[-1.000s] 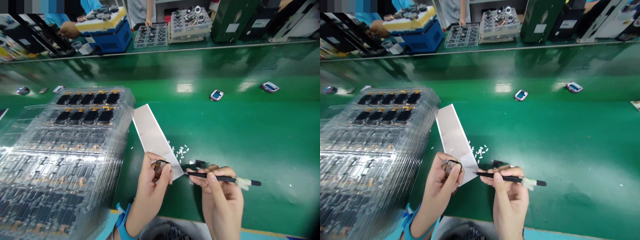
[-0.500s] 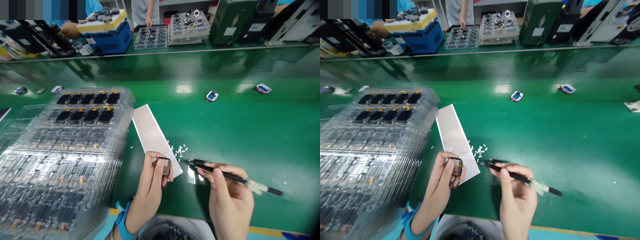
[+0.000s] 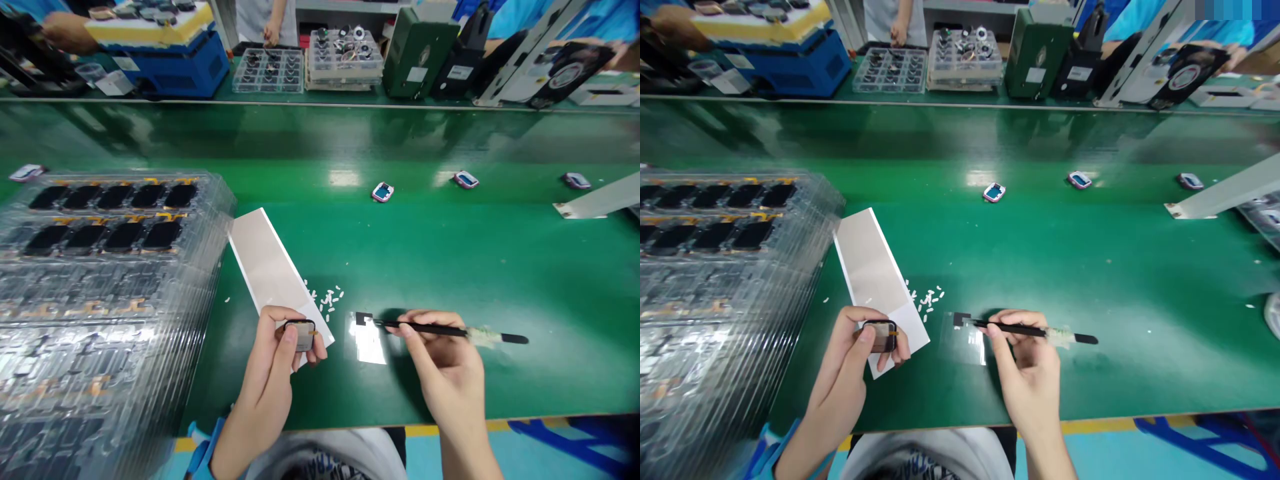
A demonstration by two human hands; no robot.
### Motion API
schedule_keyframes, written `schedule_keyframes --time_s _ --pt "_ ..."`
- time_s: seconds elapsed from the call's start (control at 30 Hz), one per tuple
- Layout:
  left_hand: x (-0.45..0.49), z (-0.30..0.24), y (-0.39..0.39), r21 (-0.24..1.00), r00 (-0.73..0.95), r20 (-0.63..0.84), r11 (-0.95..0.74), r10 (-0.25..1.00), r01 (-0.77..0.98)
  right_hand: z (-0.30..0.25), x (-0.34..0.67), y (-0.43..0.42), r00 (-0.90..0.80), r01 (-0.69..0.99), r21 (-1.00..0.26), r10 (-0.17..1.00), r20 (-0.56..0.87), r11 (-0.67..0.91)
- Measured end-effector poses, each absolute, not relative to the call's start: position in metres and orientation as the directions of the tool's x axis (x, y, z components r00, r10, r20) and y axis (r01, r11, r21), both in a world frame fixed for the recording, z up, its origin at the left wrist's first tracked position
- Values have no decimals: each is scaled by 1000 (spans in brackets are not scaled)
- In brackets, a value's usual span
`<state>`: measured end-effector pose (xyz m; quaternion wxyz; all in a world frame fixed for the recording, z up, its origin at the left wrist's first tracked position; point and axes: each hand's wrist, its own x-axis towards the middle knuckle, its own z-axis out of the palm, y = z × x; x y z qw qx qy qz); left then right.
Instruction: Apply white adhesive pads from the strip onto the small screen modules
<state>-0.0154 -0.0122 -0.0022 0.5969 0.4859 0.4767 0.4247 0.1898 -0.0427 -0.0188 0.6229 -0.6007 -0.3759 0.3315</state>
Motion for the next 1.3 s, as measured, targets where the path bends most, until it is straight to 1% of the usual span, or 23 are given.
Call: schedule_keyframes --time_s 0.2,0.27,0.37,0.47,0.53,0.6,0.77,0.87,0.93,1.13,1.3 --pt "-15 -2 -6 989 218 -116 132 969 -61 -17 186 -45 498 53 -996 863 86 69" --pt "-15 -1 -6 993 208 -104 115 972 -38 -19 185 -43 475 41 -997 877 75 63" --pt "-11 2 -11 988 212 -152 145 965 48 -23 184 -40 448 33 -999 893 48 37" --pt "-4 7 -17 955 329 -254 182 910 234 -28 184 -41 460 72 -997 887 44 12" --pt "1 11 -18 922 430 -293 133 854 364 -30 184 -42 458 106 -994 888 37 -13" --pt "6 13 -17 891 510 -298 44 807 452 -32 184 -44 448 134 -990 894 22 -42" --pt "13 16 -8 776 609 -301 -183 734 604 -31 185 -45 454 162 -983 891 -4 -87" --pt "15 17 -4 709 628 -295 -275 720 649 -29 184 -44 467 164 -983 884 8 -78" --pt "16 17 -4 682 622 -299 -294 724 670 -29 184 -44 464 166 -984 886 17 -68" --pt "16 17 -3 677 649 -336 -304 683 670 -28 185 -44 466 126 -989 885 -7 -74" --pt "16 17 -2 659 635 -361 -295 683 692 -28 183 -44 477 108 -989 878 -42 -105"
